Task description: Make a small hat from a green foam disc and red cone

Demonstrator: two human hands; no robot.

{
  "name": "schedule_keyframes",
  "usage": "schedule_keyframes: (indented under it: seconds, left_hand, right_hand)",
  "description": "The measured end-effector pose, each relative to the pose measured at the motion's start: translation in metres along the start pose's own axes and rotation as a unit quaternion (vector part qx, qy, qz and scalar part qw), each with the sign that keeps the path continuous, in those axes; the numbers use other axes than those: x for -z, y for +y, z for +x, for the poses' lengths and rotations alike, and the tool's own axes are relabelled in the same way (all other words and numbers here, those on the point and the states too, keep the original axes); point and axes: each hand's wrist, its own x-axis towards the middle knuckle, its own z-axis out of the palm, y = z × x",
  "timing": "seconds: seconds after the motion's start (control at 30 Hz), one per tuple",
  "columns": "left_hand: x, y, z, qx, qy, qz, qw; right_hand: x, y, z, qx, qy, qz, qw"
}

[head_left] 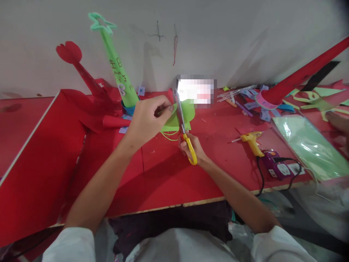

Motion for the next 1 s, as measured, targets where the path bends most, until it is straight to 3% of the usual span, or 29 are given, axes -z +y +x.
schedule_keyframes:
  seconds: [0.23,0.33,0.47,0.53,0.6,0.67,0.73,0.77,0.87,1.0]
  left_hand:
    - [0.013,-0.004,0.004,0.006,0.024,0.001,1.0]
    - [0.018,-0.032,0.006,-0.002,0.041,0.047,0.998]
    - [0.014,-0.086,0.004,0.013,0.051,0.172,0.984]
    - [0.006,-0.106,0.0,0.023,0.012,0.236,0.971]
    - [-0.006,-0.115,-0.003,0.012,-0.084,0.259,0.962]
    - [-0.021,-0.115,-0.007,-0.023,-0.197,0.239,0.951]
    - [-0.037,-0.111,-0.011,-0.047,-0.26,0.202,0.943]
    - [-0.046,-0.108,-0.012,-0.05,-0.277,0.183,0.942]
    - [-0.07,-0.101,-0.017,-0.024,-0.242,0.107,0.964]
    - [-0.089,-0.103,-0.023,-0.053,-0.24,0.038,0.968]
  right_hand:
    - [-0.001,-0.001,-0.002,-0.004,0.019,0.021,1.0]
    - [-0.002,-0.001,-0.001,-0.005,0.025,0.041,0.999]
    - [-0.005,-0.007,0.0,-0.003,0.036,0.076,0.996]
    - [-0.007,-0.011,0.001,0.0,0.042,0.091,0.995]
    - [-0.008,-0.014,0.002,0.004,0.049,0.104,0.993]
    - [-0.008,-0.017,0.003,0.009,0.055,0.114,0.992]
    - [-0.007,-0.018,0.003,0.013,0.058,0.12,0.991]
    - [-0.007,-0.018,0.003,0.013,0.058,0.121,0.991]
    - [-0.009,-0.016,0.001,0.012,0.05,0.12,0.991]
    - [-0.011,-0.01,-0.001,0.004,0.033,0.109,0.993]
